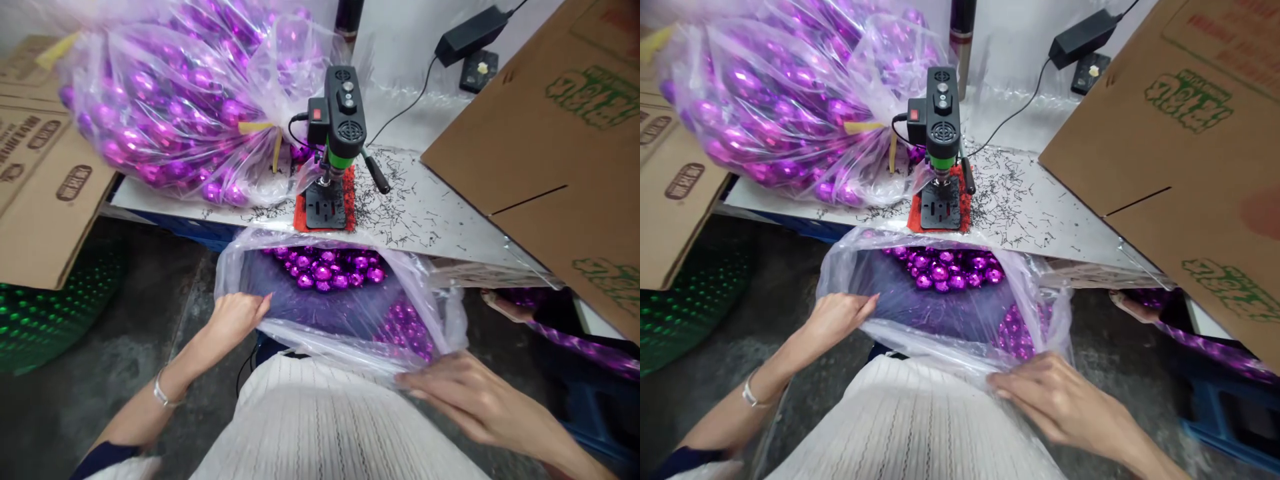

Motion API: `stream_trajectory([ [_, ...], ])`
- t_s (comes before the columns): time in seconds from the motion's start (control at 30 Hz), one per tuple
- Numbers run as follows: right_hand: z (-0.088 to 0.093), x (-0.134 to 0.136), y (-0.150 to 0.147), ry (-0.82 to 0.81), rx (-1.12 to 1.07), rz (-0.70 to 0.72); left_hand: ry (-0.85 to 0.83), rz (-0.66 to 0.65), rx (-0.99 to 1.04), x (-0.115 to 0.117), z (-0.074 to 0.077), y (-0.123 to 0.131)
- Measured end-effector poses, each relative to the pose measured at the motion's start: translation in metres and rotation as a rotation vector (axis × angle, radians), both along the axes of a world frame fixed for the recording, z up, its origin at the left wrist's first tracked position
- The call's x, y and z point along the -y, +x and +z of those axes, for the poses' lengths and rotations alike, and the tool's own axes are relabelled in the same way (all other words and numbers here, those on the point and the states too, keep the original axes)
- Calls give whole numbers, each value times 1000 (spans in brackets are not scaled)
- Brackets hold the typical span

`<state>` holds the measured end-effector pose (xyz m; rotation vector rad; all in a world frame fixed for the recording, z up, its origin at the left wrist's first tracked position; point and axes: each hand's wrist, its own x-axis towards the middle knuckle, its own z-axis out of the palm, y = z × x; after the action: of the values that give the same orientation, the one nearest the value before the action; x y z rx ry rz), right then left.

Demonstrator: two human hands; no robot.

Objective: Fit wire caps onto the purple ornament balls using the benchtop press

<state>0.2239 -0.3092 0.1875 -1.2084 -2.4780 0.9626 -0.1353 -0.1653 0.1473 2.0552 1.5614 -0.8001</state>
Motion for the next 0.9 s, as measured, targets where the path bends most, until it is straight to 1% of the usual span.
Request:
stream_trajectory([
  [0.03, 3, 2, 0, -29, -13, 3, -11, -4, -9, 3, 5, -2],
  [0.07, 1, 1, -2, -93, -17, 9, -24, -7, -17, 5, 6, -4],
  [0.1, -3, 0, -5, -177, -11, 14, -41, -8, -25, 7, 3, -4],
  [0.17, -17, -7, -14, -355, 28, 9, -87, -7, -44, 9, -11, -5],
  [0.23, -34, -15, -22, -482, 66, -9, -123, -1, -57, 12, -30, -6],
  [0.3, -46, -19, -26, -559, 80, -19, -141, 2, -48, 18, -46, -7],
  [0.37, -54, -19, -27, -605, 92, -25, -134, 12, -32, 25, -54, -11],
  [0.43, -57, -19, -27, -616, 105, -33, -110, 25, 8, 32, -55, -17],
  [0.5, -56, -19, -27, -613, 98, -26, -93, -11, 111, 39, -55, -25],
  [0.53, -55, -19, -27, -612, 90, -18, -93, -58, 170, 41, -55, -29],
  [0.6, -51, -20, -27, -619, 83, -4, -105, -196, 260, 46, -57, -37],
  [0.67, -48, -21, -26, -616, 97, 0, -96, -334, 282, 49, -60, -42],
  [0.77, -42, -23, -22, -593, 111, 2, 16, -482, 279, 45, -62, -45],
  [0.83, -36, -26, -17, -551, 88, -29, 137, -541, 284, 36, -57, -44],
  [0.9, -28, -30, -12, -465, 58, -94, 255, -584, 303, 24, -49, -42],
])
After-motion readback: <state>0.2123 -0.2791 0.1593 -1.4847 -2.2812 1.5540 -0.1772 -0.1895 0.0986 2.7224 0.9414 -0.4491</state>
